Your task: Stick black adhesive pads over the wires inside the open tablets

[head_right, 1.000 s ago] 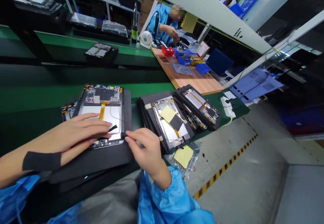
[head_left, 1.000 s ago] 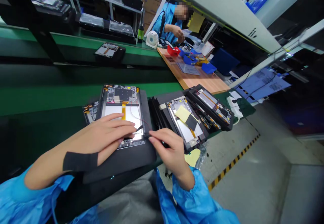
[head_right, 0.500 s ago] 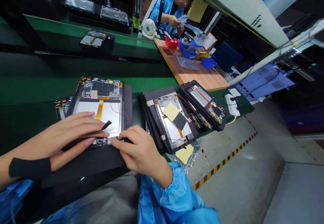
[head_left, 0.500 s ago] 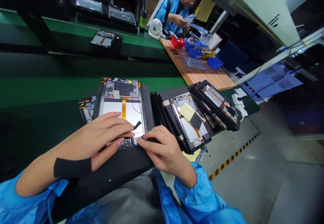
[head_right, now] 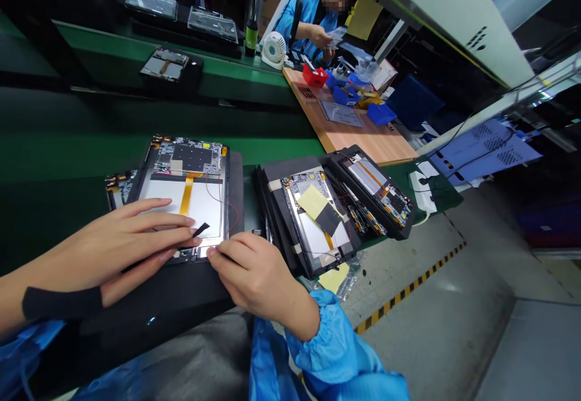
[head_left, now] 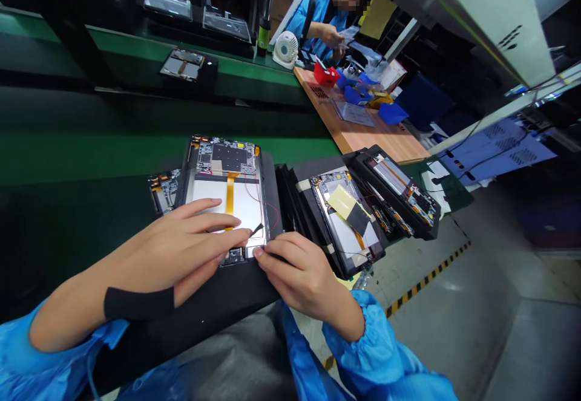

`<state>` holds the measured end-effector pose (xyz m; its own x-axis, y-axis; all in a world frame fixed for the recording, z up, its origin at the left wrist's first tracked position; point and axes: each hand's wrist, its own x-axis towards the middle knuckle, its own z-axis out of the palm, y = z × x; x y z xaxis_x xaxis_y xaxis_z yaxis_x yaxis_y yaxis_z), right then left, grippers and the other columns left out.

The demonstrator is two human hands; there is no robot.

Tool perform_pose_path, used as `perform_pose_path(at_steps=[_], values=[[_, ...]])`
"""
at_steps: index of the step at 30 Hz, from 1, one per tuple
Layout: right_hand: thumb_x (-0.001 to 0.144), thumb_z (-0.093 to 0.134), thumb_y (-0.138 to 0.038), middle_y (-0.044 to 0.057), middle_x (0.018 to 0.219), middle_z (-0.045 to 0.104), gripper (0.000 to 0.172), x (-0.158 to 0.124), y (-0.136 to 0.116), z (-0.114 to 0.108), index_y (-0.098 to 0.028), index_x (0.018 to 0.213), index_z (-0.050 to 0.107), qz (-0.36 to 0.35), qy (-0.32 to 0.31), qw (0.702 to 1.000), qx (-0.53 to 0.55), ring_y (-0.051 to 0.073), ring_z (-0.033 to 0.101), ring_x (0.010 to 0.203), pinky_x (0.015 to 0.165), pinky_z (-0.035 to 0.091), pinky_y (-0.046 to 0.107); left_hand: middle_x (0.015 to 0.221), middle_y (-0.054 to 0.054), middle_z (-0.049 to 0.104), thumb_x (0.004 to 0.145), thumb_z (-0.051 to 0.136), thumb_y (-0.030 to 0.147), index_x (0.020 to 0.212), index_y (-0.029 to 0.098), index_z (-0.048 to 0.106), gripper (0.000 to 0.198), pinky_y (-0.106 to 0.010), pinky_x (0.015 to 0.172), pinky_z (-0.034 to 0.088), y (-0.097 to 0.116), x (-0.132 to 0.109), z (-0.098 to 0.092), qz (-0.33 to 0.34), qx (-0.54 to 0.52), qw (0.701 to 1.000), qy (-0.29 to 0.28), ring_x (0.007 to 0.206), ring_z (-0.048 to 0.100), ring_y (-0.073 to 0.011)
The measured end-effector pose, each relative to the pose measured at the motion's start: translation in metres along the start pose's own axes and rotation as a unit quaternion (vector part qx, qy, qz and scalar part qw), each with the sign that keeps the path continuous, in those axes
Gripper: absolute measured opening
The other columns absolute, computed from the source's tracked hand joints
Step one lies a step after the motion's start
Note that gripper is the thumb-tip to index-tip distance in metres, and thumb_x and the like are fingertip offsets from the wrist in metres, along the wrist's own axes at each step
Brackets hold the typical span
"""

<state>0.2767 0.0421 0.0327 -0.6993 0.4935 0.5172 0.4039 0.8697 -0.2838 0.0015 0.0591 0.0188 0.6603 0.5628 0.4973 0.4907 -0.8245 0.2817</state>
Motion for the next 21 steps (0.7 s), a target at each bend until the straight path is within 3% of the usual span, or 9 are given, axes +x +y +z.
perform_pose_path(at_steps=[5,9,12,15,17,21], values=[[0.104,0.062,-0.025,0.016,0.110,0.076,0.023,0.005,0.002,-0.010,-0.008,0.114,0.074,-0.014,-0.043,0.998,-0.035,0.028,0.067,0.104,0.087,0.064,0.042,0.125,-0.004,0.074,0.099,0.047,0.008,0.136,0.020,0.061,0.041,-0.036,0.125,0.033,0.010,0.001,-0.002,0.017,0.025,1.000,-0.009,0.117,0.068,-0.0170],[0.102,0.065,-0.023,0.019,0.121,0.074,0.026,-0.002,-0.001,-0.014,-0.008,0.121,0.074,0.015,-0.051,0.999,0.012,0.031,0.067,0.113,0.095,0.062,0.047,0.125,-0.006,0.074,0.101,0.044,0.009,0.135,0.016,0.058,0.038,-0.037,0.124,0.034,0.026,0.009,-0.002,0.017,0.046,0.999,-0.008,0.119,0.066,-0.0178],[0.101,0.065,-0.017,0.013,0.119,0.073,0.023,-0.001,-0.002,-0.019,-0.016,0.122,0.075,0.098,0.037,0.987,0.120,0.023,0.069,0.110,0.095,0.060,0.038,0.121,-0.004,0.075,0.101,0.042,0.011,0.138,0.019,0.054,0.039,-0.036,0.117,0.043,0.035,0.015,-0.003,-0.024,0.002,0.999,-0.023,0.112,0.068,-0.0175],[0.095,0.075,-0.017,0.007,0.118,0.070,0.039,0.014,0.003,-0.025,-0.026,0.133,0.070,0.201,0.115,0.949,0.216,0.017,0.068,0.105,0.088,0.058,0.029,0.120,-0.002,0.074,0.100,0.042,0.011,0.141,0.024,0.051,0.044,-0.036,0.114,0.047,0.037,0.015,-0.005,-0.050,-0.027,0.998,-0.031,0.110,0.069,-0.0175],[0.090,0.083,-0.024,0.006,0.118,0.070,0.047,0.028,0.009,-0.030,-0.025,0.135,0.069,0.224,0.069,0.930,0.281,0.018,0.067,0.103,0.083,0.056,0.028,0.121,-0.003,0.074,0.099,0.042,0.011,0.140,0.026,0.051,0.045,-0.037,0.114,0.048,0.036,0.014,-0.006,-0.057,-0.028,0.998,-0.026,0.111,0.069,-0.0184],[0.093,0.079,-0.030,0.005,0.101,0.071,0.012,0.047,0.019,-0.037,-0.019,0.096,0.078,0.239,-0.021,0.903,0.356,0.017,0.066,0.092,0.077,0.051,0.029,0.126,-0.003,0.074,0.099,0.042,0.011,0.139,0.026,0.054,0.044,-0.037,0.116,0.048,0.034,0.009,-0.003,-0.065,-0.043,0.997,-0.025,0.115,0.070,-0.0186]])
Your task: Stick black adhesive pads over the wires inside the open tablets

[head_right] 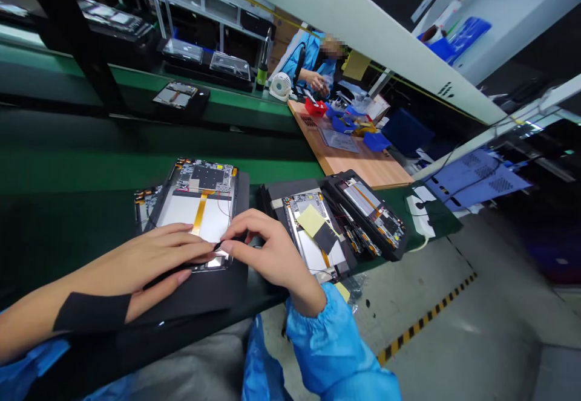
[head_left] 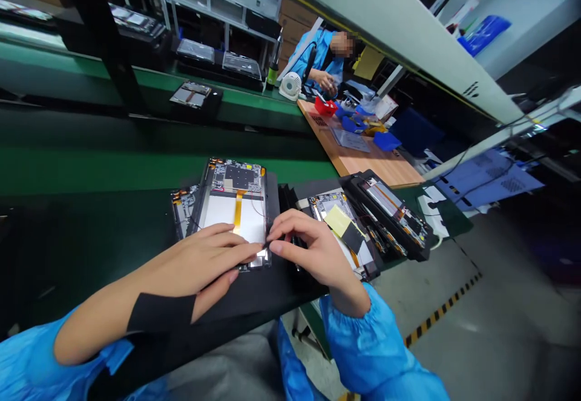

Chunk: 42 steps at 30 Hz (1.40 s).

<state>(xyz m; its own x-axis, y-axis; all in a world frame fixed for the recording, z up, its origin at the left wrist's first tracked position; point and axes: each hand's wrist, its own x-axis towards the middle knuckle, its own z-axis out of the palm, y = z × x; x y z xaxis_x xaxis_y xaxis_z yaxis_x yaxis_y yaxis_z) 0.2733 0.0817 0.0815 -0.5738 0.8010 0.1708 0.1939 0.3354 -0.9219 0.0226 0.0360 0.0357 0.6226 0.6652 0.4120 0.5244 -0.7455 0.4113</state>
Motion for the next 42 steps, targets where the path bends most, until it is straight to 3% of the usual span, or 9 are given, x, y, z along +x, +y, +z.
perform_pose_path(at_steps=[4,8,10,15,18,23,31,37,42], values=[[0.098,0.072,-0.023,0.003,0.094,0.068,0.012,-0.008,-0.005,0.004,-0.019,0.087,0.072,-0.019,0.038,0.999,-0.005,0.016,0.064,0.091,0.083,0.049,0.030,0.124,0.000,0.076,0.100,0.040,0.012,0.151,0.031,0.047,0.055,-0.041,0.122,0.043,-0.003,0.000,0.007,-0.013,-0.027,0.999,0.013,0.112,0.072,-0.0161],[0.099,0.071,-0.023,0.002,0.097,0.066,0.009,-0.032,-0.001,0.021,-0.022,0.091,0.073,-0.012,0.227,0.971,0.069,0.013,0.061,0.086,0.072,0.048,0.025,0.112,0.003,0.081,0.104,0.040,0.016,0.165,0.027,0.023,0.064,-0.041,0.123,0.041,-0.003,0.000,0.012,-0.042,-0.044,0.997,0.050,0.110,0.074,-0.0156],[0.098,0.074,-0.028,0.001,0.092,0.065,0.005,-0.043,0.005,0.031,-0.023,0.097,0.075,0.037,0.265,0.950,0.158,0.010,0.057,0.071,0.061,0.045,0.021,0.119,-0.001,0.079,0.104,0.044,0.020,0.159,0.023,0.034,0.055,-0.040,0.121,0.041,0.001,-0.002,0.012,-0.047,-0.009,0.996,0.072,0.116,0.071,-0.0179],[0.093,0.078,-0.038,-0.006,0.067,0.053,0.028,-0.054,0.016,0.042,-0.020,0.114,0.076,0.191,0.117,0.866,0.447,0.004,0.035,0.045,0.041,0.033,0.015,0.112,-0.007,0.071,0.103,0.053,0.021,0.115,0.021,0.065,0.017,-0.051,0.114,0.039,0.014,-0.010,0.018,-0.056,0.134,0.981,0.127,0.107,0.064,-0.0266],[0.096,0.074,-0.037,-0.009,0.059,0.047,0.028,-0.055,0.018,0.040,-0.020,0.118,0.075,0.224,0.065,0.809,0.540,0.003,0.024,0.041,0.038,0.030,0.012,0.102,-0.008,0.065,0.105,0.051,0.021,0.109,0.021,0.070,0.020,-0.053,0.104,0.042,0.017,-0.007,0.023,-0.051,0.160,0.980,0.104,0.098,0.059,-0.0282],[0.098,0.071,-0.038,-0.010,0.055,0.047,0.032,-0.051,0.025,0.031,-0.018,0.122,0.072,0.260,0.010,0.767,0.586,0.003,0.021,0.038,0.034,0.030,0.011,0.090,-0.008,0.063,0.107,0.041,0.016,0.094,0.019,0.074,0.034,-0.050,0.095,0.043,0.015,0.004,0.016,0.010,0.202,0.977,0.067,0.090,0.054,-0.0279],[0.099,0.070,-0.046,-0.009,0.056,0.058,0.039,-0.048,0.026,0.024,-0.017,0.124,0.066,0.303,-0.021,0.782,0.545,0.003,0.033,0.034,0.033,0.041,0.013,0.100,-0.002,0.069,0.105,0.037,0.016,0.108,0.026,0.071,0.035,-0.044,0.108,0.043,-0.017,0.011,-0.006,0.165,0.183,0.969,0.032,0.099,0.058,-0.0239],[0.099,0.070,-0.046,-0.009,0.056,0.058,0.040,-0.049,0.022,0.027,-0.017,0.126,0.064,0.303,0.012,0.788,0.536,0.004,0.038,0.035,0.035,0.044,0.014,0.094,-0.001,0.061,0.101,0.053,0.022,0.096,0.028,0.067,0.016,-0.041,0.088,0.044,-0.018,0.015,0.006,-0.020,0.040,0.999,0.016,0.090,0.055,-0.0218],[0.100,0.068,-0.046,-0.009,0.057,0.058,0.040,-0.053,0.027,0.031,-0.017,0.127,0.063,0.303,0.013,0.789,0.534,0.004,0.039,0.035,0.036,0.046,0.015,0.091,-0.003,0.058,0.099,0.045,0.023,0.087,0.026,0.060,0.019,-0.041,0.078,0.039,-0.007,0.022,0.004,-0.092,-0.003,0.995,-0.024,0.088,0.053,-0.0246]])
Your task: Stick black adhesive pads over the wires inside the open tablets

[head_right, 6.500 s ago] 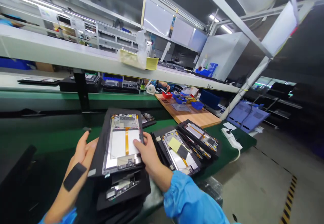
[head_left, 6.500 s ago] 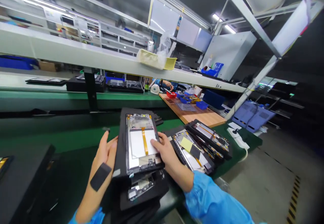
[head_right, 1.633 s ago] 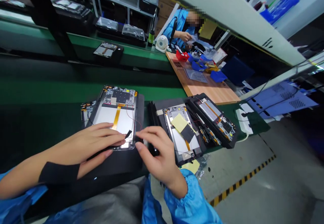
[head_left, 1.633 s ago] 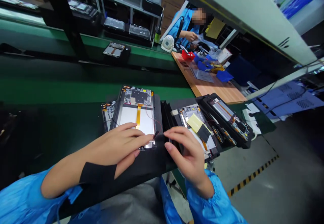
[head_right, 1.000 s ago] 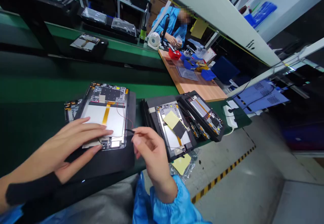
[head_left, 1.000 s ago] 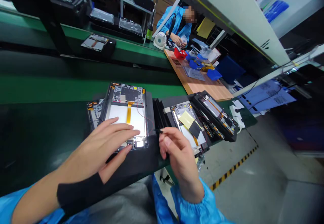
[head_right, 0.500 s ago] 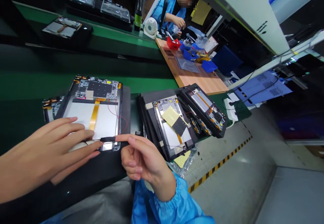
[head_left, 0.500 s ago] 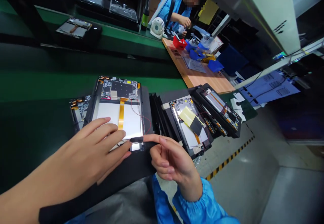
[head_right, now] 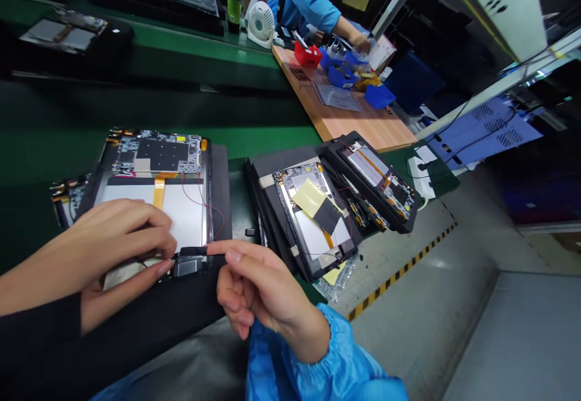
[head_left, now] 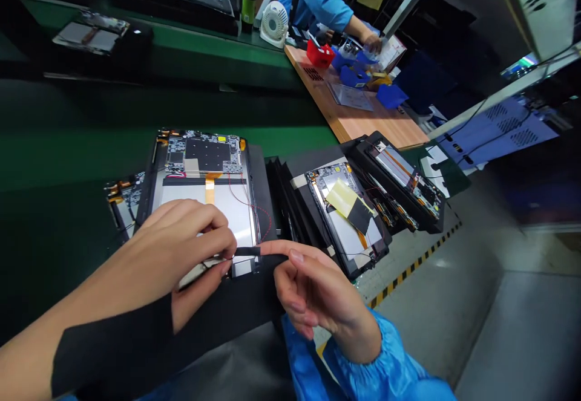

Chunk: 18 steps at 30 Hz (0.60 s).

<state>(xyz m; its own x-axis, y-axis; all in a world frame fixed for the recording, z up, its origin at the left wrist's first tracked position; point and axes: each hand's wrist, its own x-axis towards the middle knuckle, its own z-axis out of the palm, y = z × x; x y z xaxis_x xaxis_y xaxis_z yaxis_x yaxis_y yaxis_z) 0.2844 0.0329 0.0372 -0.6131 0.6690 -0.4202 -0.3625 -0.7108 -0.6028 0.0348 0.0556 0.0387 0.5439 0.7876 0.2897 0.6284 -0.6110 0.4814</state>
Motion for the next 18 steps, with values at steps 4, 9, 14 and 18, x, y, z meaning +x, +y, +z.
perform_pose_path(at_steps=[4,9,14,18], values=[[0.100,0.067,-0.045,-0.009,0.057,0.058,0.039,0.000,0.001,0.000,-0.016,0.126,0.063,-0.007,-0.003,1.000,0.008,0.004,0.039,0.035,0.036,0.047,0.015,0.090,-0.002,0.058,0.099,0.048,0.019,0.089,0.026,0.063,0.019,-0.042,0.081,0.037,0.004,-0.003,0.002,0.021,0.018,0.999,0.043,0.084,0.051,-0.0228],[0.097,0.072,-0.047,-0.008,0.056,0.060,0.039,0.001,-0.004,0.004,-0.017,0.121,0.066,0.005,0.008,1.000,-0.007,0.005,0.042,0.035,0.037,0.049,0.015,0.100,0.002,0.064,0.103,0.045,0.014,0.109,0.029,0.066,0.027,-0.044,0.108,0.038,0.000,-0.017,0.003,0.082,0.053,0.994,0.049,0.097,0.057,-0.0206],[0.097,0.072,-0.046,-0.009,0.056,0.060,0.037,0.000,-0.008,0.009,-0.017,0.121,0.066,0.003,0.009,1.000,-0.007,0.004,0.043,0.035,0.038,0.050,0.015,0.104,0.007,0.067,0.102,0.046,0.013,0.108,0.033,0.070,0.032,-0.041,0.121,0.032,-0.009,-0.017,0.001,0.099,0.044,0.992,0.069,0.105,0.058,-0.0178],[0.097,0.072,-0.046,-0.009,0.058,0.058,0.038,-0.004,-0.009,0.010,-0.016,0.119,0.067,-0.026,-0.003,1.000,0.018,0.003,0.040,0.035,0.037,0.048,0.013,0.106,0.004,0.074,0.100,0.055,0.020,0.116,0.034,0.072,0.027,-0.046,0.115,0.039,-0.024,-0.013,0.000,0.159,0.055,0.984,0.058,0.105,0.061,-0.0231]])
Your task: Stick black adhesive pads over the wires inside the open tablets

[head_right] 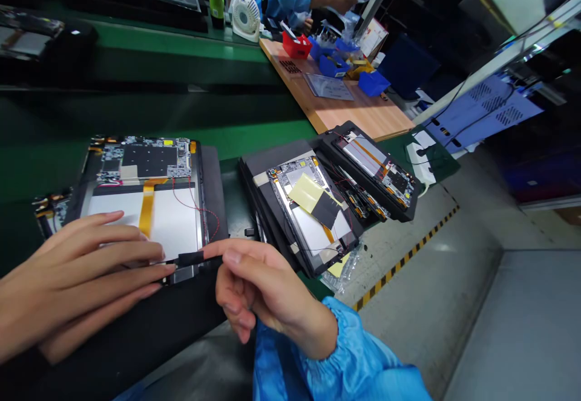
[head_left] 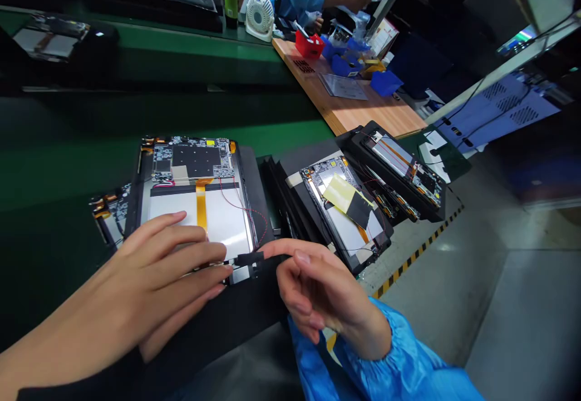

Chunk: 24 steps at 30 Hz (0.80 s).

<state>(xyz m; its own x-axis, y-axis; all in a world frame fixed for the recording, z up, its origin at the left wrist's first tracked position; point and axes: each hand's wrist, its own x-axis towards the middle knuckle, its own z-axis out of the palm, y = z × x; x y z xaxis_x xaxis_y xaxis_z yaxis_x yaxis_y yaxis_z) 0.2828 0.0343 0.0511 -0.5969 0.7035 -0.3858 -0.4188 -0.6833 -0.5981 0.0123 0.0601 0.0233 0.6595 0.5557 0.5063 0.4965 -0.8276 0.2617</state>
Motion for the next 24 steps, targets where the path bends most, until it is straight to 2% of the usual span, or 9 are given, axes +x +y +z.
perform_pose_path(at_steps=[4,7,9,11,15,21,24], values=[[0.097,0.071,-0.047,-0.008,0.058,0.059,0.041,-0.001,0.000,0.001,-0.015,0.122,0.067,0.016,-0.017,1.000,0.018,0.004,0.039,0.035,0.037,0.049,0.013,0.111,0.002,0.072,0.100,0.056,0.023,0.119,0.037,0.073,0.029,-0.049,0.114,0.039,-0.008,-0.004,-0.001,0.020,-0.001,0.999,-0.038,0.108,0.060,-0.0248],[0.098,0.071,-0.046,-0.008,0.057,0.060,0.039,0.001,0.001,0.001,-0.016,0.122,0.067,0.043,-0.016,0.999,0.025,0.004,0.041,0.035,0.036,0.049,0.014,0.107,0.003,0.075,0.102,0.052,0.020,0.113,0.034,0.073,0.027,-0.051,0.122,0.034,-0.004,-0.005,-0.001,-0.007,-0.014,1.000,-0.012,0.108,0.062,-0.0240],[0.099,0.070,-0.046,-0.008,0.057,0.060,0.038,0.003,0.002,0.001,-0.016,0.122,0.067,0.045,0.002,0.999,0.022,0.004,0.041,0.035,0.036,0.049,0.014,0.108,0.006,0.078,0.104,0.048,0.017,0.115,0.033,0.072,0.031,-0.048,0.128,0.029,-0.001,-0.007,0.000,0.013,-0.016,1.000,-0.001,0.111,0.065,-0.0214],[0.100,0.068,-0.048,-0.008,0.056,0.059,0.041,0.003,0.002,0.001,-0.015,0.124,0.067,0.046,0.013,0.999,0.008,0.004,0.041,0.035,0.036,0.049,0.015,0.116,0.008,0.079,0.105,0.044,0.015,0.124,0.034,0.070,0.038,-0.045,0.133,0.024,0.002,-0.010,0.000,0.029,-0.021,0.999,-0.014,0.120,0.066,-0.0189],[0.100,0.067,-0.052,-0.008,0.056,0.058,0.050,0.002,0.001,0.002,-0.014,0.132,0.066,0.052,0.019,0.998,-0.018,0.004,0.041,0.034,0.036,0.049,0.015,0.128,0.010,0.077,0.104,0.044,0.014,0.134,0.038,0.067,0.045,-0.048,0.137,0.018,0.003,-0.017,-0.005,-0.001,-0.038,0.997,-0.067,0.142,0.056,-0.0197],[0.100,0.065,-0.056,-0.009,0.055,0.058,0.051,0.000,0.003,0.004,-0.016,0.131,0.066,0.049,0.038,0.997,-0.045,0.005,0.043,0.034,0.036,0.048,0.015,0.124,0.012,0.078,0.101,0.040,0.010,0.133,0.036,0.066,0.049,-0.040,0.138,0.014,-0.001,-0.012,-0.009,0.035,-0.053,0.996,-0.068,0.135,0.062,-0.0161],[0.098,0.067,-0.056,-0.010,0.052,0.058,0.048,0.003,0.006,0.004,-0.015,0.124,0.065,0.029,0.053,0.994,-0.087,0.005,0.043,0.033,0.036,0.047,0.016,0.126,0.009,0.077,0.102,0.037,0.011,0.131,0.034,0.065,0.046,-0.041,0.136,0.015,0.000,-0.001,-0.010,0.042,-0.048,0.995,-0.076,0.135,0.061,-0.0170]])
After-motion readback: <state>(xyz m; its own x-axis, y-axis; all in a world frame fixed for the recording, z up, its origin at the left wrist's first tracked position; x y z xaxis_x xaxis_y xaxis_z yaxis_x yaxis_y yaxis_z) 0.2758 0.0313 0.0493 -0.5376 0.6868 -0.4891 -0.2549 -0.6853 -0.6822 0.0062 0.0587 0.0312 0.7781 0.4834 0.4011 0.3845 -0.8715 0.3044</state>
